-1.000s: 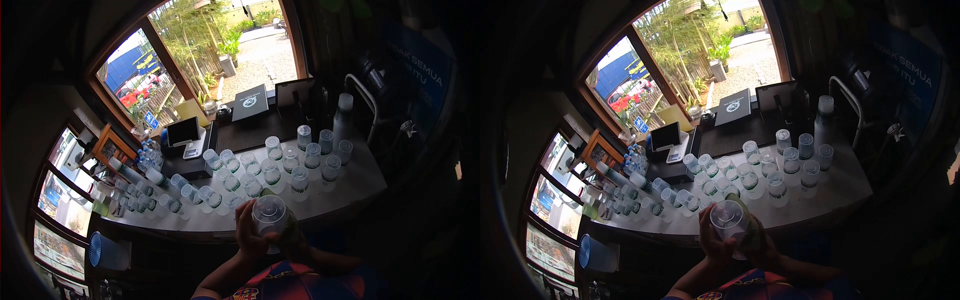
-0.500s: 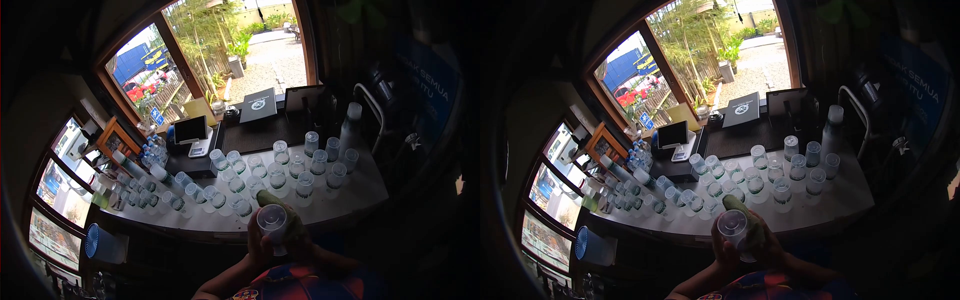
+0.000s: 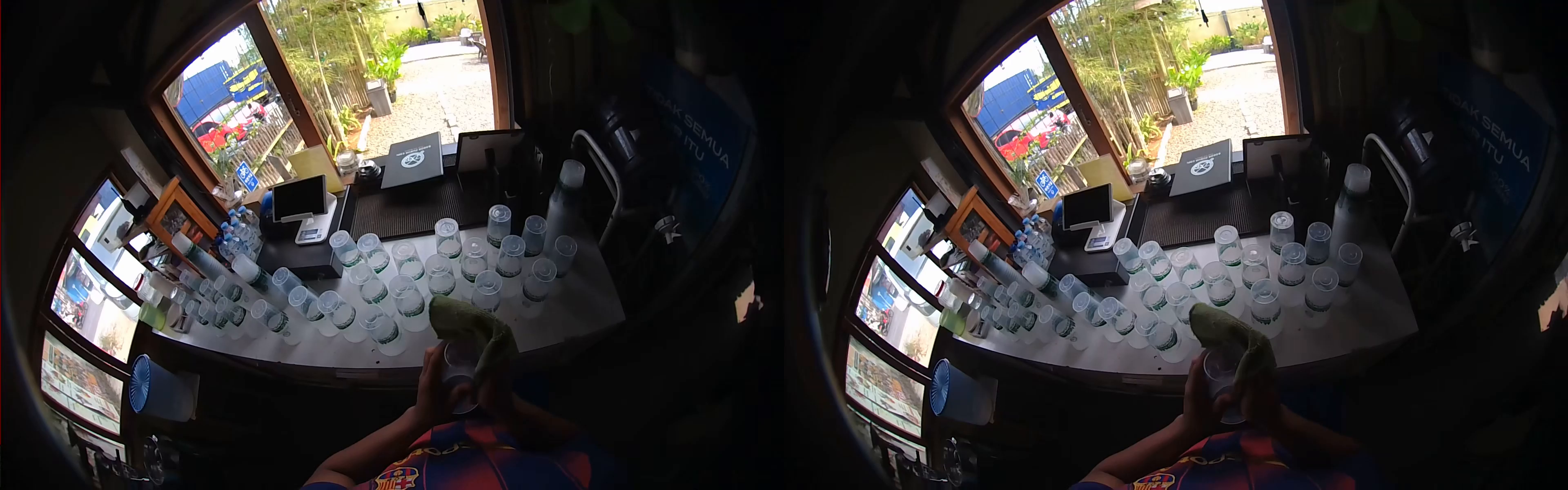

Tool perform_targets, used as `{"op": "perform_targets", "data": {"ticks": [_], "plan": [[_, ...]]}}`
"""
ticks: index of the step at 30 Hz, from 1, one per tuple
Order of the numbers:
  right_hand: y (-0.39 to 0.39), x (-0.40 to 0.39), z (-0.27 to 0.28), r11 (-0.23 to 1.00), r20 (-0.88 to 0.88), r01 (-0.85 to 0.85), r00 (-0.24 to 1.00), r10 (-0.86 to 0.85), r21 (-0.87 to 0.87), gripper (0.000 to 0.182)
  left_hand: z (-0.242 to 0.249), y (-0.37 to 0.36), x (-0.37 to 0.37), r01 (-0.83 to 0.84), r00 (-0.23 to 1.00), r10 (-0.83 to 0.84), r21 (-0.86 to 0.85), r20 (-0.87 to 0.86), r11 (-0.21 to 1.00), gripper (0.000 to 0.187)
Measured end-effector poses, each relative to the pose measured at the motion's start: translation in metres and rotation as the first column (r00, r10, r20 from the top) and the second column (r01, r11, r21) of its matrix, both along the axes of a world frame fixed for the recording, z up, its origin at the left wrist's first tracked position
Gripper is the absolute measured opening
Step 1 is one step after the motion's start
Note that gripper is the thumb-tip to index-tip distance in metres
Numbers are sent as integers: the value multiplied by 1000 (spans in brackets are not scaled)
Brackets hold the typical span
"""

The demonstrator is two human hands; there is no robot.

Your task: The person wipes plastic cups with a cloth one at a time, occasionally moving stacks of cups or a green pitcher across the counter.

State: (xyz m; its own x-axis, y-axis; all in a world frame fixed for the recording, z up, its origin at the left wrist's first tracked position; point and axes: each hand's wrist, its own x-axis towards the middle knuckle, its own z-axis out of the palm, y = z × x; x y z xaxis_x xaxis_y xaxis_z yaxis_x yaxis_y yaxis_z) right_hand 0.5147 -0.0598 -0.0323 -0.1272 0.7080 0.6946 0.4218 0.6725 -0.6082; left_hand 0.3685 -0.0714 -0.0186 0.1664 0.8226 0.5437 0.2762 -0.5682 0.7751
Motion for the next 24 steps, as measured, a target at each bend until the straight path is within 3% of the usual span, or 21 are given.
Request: {"op": "perform_targets", "data": {"ticks": [1,4,6,9,12,15,16,17,19,22,24], "plan": [[-1,5,8,988,-105,-8,994,-8,-155,51,-4,-2,5,5,998,-9,-76,-61,997,84],[-3,24,0,874,-348,-24,922,-168,-485,48,-18,4,2,80,979,-73,33,-188,996,84],[3,31,-14,857,-546,-34,784,-297,-514,48,-23,9,-1,-35,990,39,30,-135,999,83],[13,35,-14,878,-686,-129,679,-261,-461,47,-35,23,-12,-209,974,206,-20,-91,978,78],[17,43,-37,880,-620,-71,735,-272,-470,46,-63,47,-23,-259,965,262,-212,-19,942,80],[16,38,-50,847,-630,-155,737,-244,-509,47,-84,69,-24,-188,975,207,-201,81,961,79],[15,33,-41,841,-667,-213,714,-213,-497,49,-87,73,-25,-192,979,201,-204,26,960,80],[17,29,-37,838,-673,-225,710,-209,-497,49,-89,76,-27,-209,978,202,-168,-56,963,82],[16,22,-36,830,-677,-241,706,-206,-504,49,-85,80,-22,-186,982,186,-148,-18,971,87],[20,20,-46,838,-659,-181,709,-252,-514,49,-63,62,-20,-285,951,286,24,-117,958,95],[20,22,-44,842,-601,-97,744,-292,-530,49,-54,45,-28,-266,961,270,66,-60,962,99]]}}
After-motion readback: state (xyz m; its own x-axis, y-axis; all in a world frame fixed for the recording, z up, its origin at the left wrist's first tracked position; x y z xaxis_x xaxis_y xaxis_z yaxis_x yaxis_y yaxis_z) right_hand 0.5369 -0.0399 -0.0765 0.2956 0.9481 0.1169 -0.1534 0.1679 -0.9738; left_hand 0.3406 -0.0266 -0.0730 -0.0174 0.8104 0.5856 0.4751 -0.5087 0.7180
